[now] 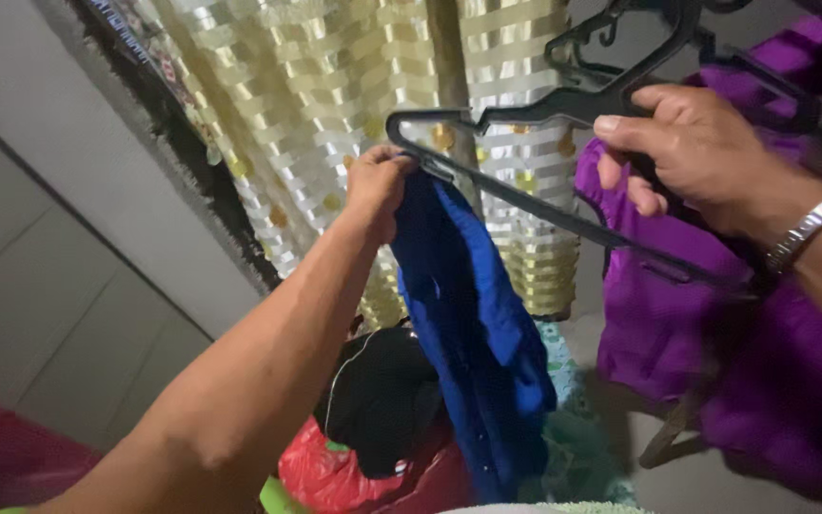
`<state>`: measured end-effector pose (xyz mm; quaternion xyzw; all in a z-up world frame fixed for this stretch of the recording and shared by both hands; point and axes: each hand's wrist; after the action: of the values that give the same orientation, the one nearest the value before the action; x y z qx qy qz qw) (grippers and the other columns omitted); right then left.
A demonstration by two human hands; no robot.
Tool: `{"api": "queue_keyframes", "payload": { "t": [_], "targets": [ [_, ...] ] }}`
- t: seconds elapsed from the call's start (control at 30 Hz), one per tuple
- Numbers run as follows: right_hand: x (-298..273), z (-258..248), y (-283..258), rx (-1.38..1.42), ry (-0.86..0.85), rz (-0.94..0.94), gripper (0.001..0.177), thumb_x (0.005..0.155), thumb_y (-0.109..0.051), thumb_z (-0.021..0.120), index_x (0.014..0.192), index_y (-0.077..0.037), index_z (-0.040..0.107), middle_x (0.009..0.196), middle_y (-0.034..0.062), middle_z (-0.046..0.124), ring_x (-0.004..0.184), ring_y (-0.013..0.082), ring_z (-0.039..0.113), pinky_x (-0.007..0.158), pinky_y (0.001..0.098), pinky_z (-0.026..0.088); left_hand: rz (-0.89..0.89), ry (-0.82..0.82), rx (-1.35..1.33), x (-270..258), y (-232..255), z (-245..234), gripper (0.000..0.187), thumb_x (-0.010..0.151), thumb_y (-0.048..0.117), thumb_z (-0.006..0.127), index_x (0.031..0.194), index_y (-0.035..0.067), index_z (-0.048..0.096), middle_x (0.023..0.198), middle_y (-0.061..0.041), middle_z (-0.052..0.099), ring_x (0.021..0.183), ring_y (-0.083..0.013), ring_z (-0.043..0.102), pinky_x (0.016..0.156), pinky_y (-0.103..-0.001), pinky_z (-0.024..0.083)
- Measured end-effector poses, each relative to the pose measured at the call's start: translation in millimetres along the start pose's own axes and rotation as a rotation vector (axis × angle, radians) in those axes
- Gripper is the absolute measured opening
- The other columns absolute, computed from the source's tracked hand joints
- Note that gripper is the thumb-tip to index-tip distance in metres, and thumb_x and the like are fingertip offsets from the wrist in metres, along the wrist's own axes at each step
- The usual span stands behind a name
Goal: The person places a purple vest, a blue shirt, and a black jacket onto hangers and hangs them one at a time on a wooden pole rack. The person buttons the blue shirt and zips the black jacket before placing them on the hangers.
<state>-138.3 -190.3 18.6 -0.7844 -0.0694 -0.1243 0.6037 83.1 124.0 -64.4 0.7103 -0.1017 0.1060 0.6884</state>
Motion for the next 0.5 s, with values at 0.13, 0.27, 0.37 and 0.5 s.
{"api": "queue_keyframes", "payload": {
  "t": [0.13,0.27,0.37,0.5],
  "targets": [
    [-9,1,0,-0.096,-0.095,-0.006,0.058,0.104,-0.023,0.060,0.144,0.014,0.040,0.075,0.0121,0.068,0.043,0.0132,0.051,0.039,0.0266,0.039,-0.001,0.094,-0.044,0,-3,-28,0.007,0.084,0.007,0.074,0.091,0.008,0.073,0.068,-0.001,0.059,0.057,-0.0116,0.047,0.050,-0.030,0.036],
    [-17,19,-11,-0.183,-0.089,0.056,0.048,0.104,-0.023,0.063,0.144,0.000,0.047,0.074,0.0112,0.068,0.044,0.0121,0.052,0.042,0.0237,0.043,-0.058,0.115,-0.073,-31,22,-43,0.009,0.081,0.008,0.073,0.089,0.006,0.071,0.068,-0.004,0.068,0.057,-0.0152,0.058,0.051,-0.031,0.044],
    [-20,42,-24,-0.242,-0.129,0.185,0.028,0.100,-0.028,0.061,0.099,0.000,0.061,0.067,0.0091,0.064,0.040,0.0144,0.047,0.038,0.0287,0.034,0.087,0.104,0.208,-64,46,-46,0.017,0.081,0.013,0.073,0.096,0.005,0.076,0.079,-0.006,0.074,0.067,-0.0163,0.066,0.061,-0.032,0.053],
    [-29,69,-42,-0.275,-0.125,0.162,0.026,0.101,-0.026,0.059,0.103,0.000,0.062,0.070,0.0090,0.065,0.043,0.0148,0.048,0.040,0.0302,0.034,0.133,0.191,0.569,-88,70,-62,0.026,0.082,0.022,0.073,0.103,0.009,0.077,0.087,-0.011,0.078,0.076,-0.0217,0.075,0.071,-0.035,0.056]
  ]
}}
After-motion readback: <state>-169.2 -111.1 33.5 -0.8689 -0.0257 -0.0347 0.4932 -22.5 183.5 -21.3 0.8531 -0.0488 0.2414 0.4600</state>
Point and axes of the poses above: each hand's wrist, its own x-axis towards the middle knuckle, its own z-axis out of the palm, y = z × x
